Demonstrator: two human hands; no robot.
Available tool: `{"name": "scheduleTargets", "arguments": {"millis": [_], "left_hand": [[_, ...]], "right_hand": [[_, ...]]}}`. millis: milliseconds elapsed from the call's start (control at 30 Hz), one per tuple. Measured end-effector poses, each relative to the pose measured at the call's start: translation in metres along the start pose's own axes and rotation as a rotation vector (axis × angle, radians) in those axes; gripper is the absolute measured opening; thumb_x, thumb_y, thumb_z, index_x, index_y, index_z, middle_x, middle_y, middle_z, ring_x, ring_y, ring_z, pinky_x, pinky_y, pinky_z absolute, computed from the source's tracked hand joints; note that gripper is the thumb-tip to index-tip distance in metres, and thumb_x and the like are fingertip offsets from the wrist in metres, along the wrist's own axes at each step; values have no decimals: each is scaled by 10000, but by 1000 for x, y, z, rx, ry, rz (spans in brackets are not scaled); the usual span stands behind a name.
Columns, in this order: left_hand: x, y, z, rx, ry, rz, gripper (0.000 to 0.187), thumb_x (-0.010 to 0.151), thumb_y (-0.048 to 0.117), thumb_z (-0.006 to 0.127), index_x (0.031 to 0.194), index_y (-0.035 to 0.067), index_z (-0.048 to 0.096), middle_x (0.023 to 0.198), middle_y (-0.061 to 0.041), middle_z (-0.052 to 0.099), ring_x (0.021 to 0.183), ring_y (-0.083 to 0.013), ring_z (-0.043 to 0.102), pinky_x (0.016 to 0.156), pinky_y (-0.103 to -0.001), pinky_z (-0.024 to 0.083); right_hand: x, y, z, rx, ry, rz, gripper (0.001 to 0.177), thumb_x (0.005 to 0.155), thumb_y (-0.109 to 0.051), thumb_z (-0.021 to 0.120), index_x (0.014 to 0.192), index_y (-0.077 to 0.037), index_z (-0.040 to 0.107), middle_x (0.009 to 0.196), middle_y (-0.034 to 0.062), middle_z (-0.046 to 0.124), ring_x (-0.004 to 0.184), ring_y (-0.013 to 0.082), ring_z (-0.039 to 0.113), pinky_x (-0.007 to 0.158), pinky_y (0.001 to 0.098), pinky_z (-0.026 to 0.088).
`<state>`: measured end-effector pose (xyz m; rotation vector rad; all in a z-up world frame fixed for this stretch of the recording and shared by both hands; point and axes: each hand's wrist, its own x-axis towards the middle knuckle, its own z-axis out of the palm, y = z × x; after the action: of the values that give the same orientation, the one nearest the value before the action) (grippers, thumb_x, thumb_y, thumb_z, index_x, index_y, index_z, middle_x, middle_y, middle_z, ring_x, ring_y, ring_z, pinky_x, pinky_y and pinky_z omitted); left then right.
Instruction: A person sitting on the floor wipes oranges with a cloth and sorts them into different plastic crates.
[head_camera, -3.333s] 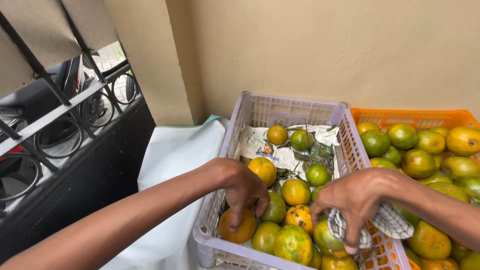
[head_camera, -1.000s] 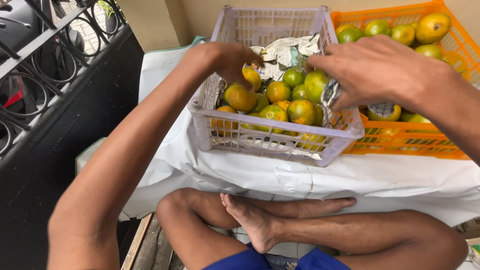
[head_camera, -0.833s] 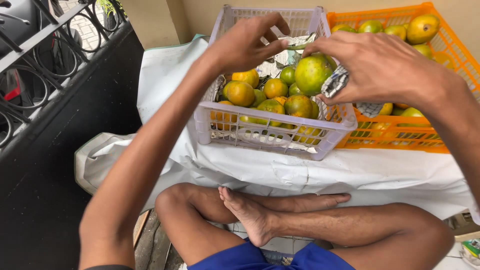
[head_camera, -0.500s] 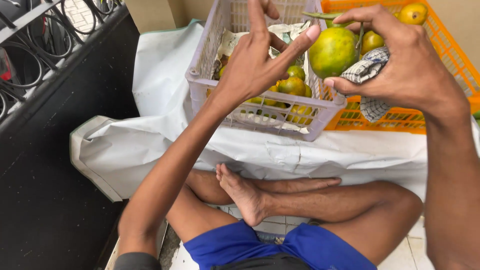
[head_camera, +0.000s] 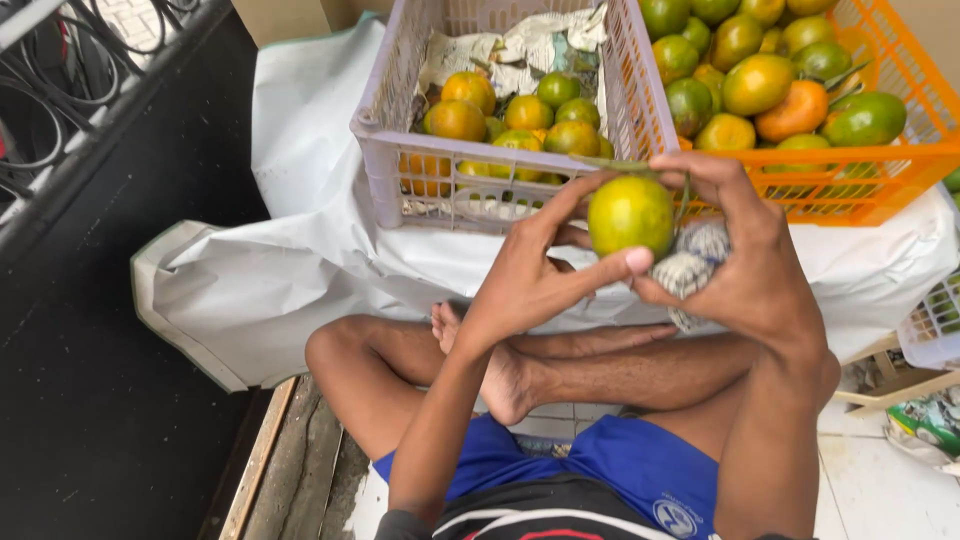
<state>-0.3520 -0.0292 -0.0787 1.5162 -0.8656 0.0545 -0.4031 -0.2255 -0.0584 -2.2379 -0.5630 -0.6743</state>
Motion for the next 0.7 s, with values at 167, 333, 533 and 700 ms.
{"name": "scheduleTargets", "arguments": {"millis": [167,333,533,700], "left_hand": [[-50,-13,13,-299,-31,-174,731,729,119,829,1393,56,532,1217,-125,697,1023,-165,671,751,-208,520],[-81,-59,40,-543,140,-271,794,713,29,839,1404,45,449,1254,-192,672,1019,-193,689,681,-152,524],[-72,-104,39,-496,272,-364,842,774,237,888,1454,18,443,1278,-204,631,989,-218,709,595,-237,626],[-45,-78,13,-321,170,-265,903,616,141,956,1401,-10,536,1291,-228,632,1030,-273,699,726,-292,648]], "right_hand": [[-59,-11,12,-73,-11,132,1165,455,-230,921,1471,-23,390,1336,136,638,1176,252,654,874,358,538],[-115,21,39,344,126,264,1175,709,-600,587,1631,-62,95,1149,257,601,1065,320,618,937,425,494],[-141,66,66,606,421,587,738,756,8,482,1491,-65,461,1109,41,541,950,75,562,807,160,467],[-116,68,38,256,475,509,329,948,-4,736,1267,-22,660,1032,60,658,954,92,610,893,226,491]]}}
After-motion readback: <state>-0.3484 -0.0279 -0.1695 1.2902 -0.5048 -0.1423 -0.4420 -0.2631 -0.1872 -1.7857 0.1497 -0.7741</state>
